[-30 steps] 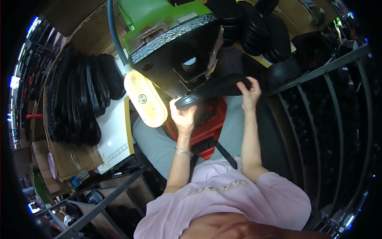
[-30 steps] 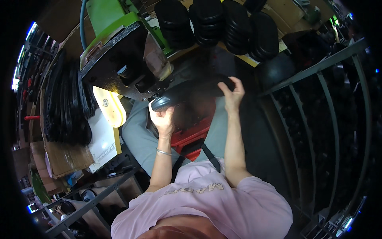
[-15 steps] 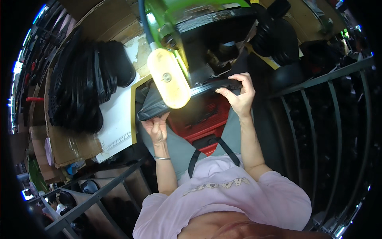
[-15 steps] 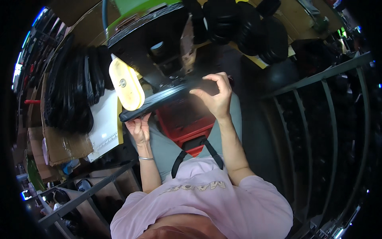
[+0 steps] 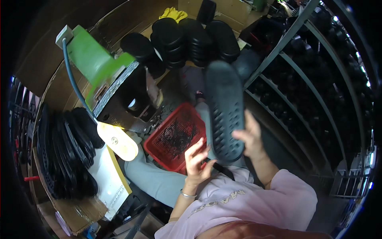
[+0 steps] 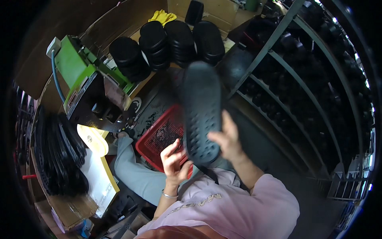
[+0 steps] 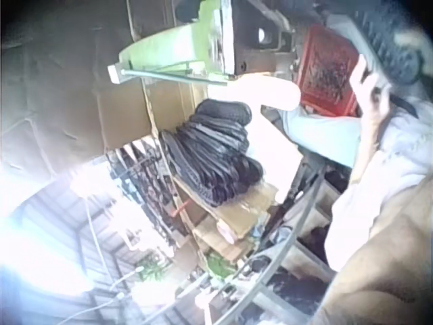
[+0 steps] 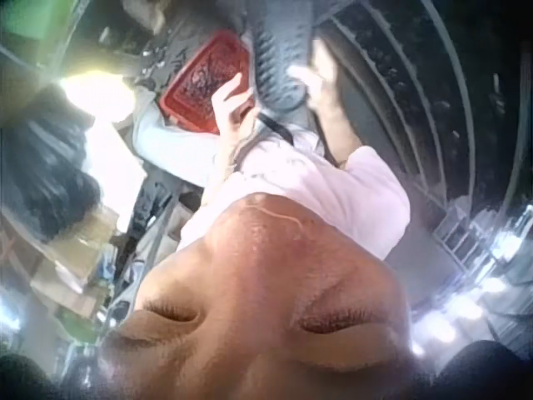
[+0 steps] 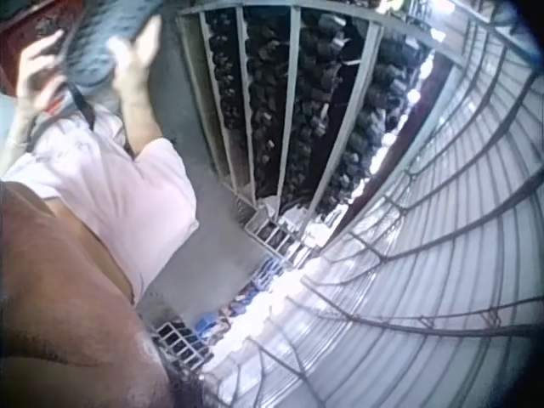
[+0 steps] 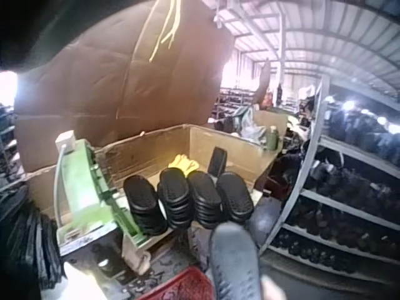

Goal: The person repeatedly picks up black shoe soles and presses them against a rotating grinding wheel on a green machine to smooth or shape the surface. After processing each sole, the person places it on a nearby pile and picks up the next one from a red basket.

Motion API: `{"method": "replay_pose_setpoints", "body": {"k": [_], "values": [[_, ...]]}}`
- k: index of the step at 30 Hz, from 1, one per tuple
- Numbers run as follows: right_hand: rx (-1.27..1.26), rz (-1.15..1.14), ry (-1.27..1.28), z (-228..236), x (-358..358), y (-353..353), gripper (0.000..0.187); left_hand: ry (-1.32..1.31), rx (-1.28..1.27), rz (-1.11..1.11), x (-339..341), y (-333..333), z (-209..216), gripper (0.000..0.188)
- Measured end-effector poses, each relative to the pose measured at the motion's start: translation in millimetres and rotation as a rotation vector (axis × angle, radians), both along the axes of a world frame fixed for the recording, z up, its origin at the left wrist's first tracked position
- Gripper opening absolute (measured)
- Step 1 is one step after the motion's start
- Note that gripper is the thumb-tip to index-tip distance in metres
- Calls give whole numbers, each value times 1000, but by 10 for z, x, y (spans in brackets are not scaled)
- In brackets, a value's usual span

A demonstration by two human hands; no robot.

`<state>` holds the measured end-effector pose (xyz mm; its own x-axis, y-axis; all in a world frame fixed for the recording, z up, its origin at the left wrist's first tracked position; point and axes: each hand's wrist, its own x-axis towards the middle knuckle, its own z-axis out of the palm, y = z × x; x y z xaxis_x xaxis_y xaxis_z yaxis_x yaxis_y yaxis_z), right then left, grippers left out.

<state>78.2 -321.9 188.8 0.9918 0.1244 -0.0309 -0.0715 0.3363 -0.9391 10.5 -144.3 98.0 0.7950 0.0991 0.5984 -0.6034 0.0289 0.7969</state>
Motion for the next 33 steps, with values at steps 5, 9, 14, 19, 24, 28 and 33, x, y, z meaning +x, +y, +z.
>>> {"method": "replay_pose_setpoints", "body": {"k": [5,9,14,19,24,28,33], "values": [[-236,-279,-264,276,1401,-714,72,351,-101,35,185,-121,-103,30],[-348,-179,-158,245,2961,-1152,51,538,-96,290,10,242,-620,16],[-628,-236,68,-387,3923,-821,66,769,-48,638,-706,952,-932,8],[-488,-277,-33,-841,4460,-1943,56,721,-43,776,-882,1403,-823,7],[-200,-91,15,-999,4297,-1406,48,797,-136,919,-1301,1473,-834,7],[-263,-565,-76,-854,3759,-1586,43,781,-205,813,-1062,1515,-805,9],[-599,-825,-412,-1126,2527,-589,36,777,-137,900,-1191,1518,-793,9]]}}
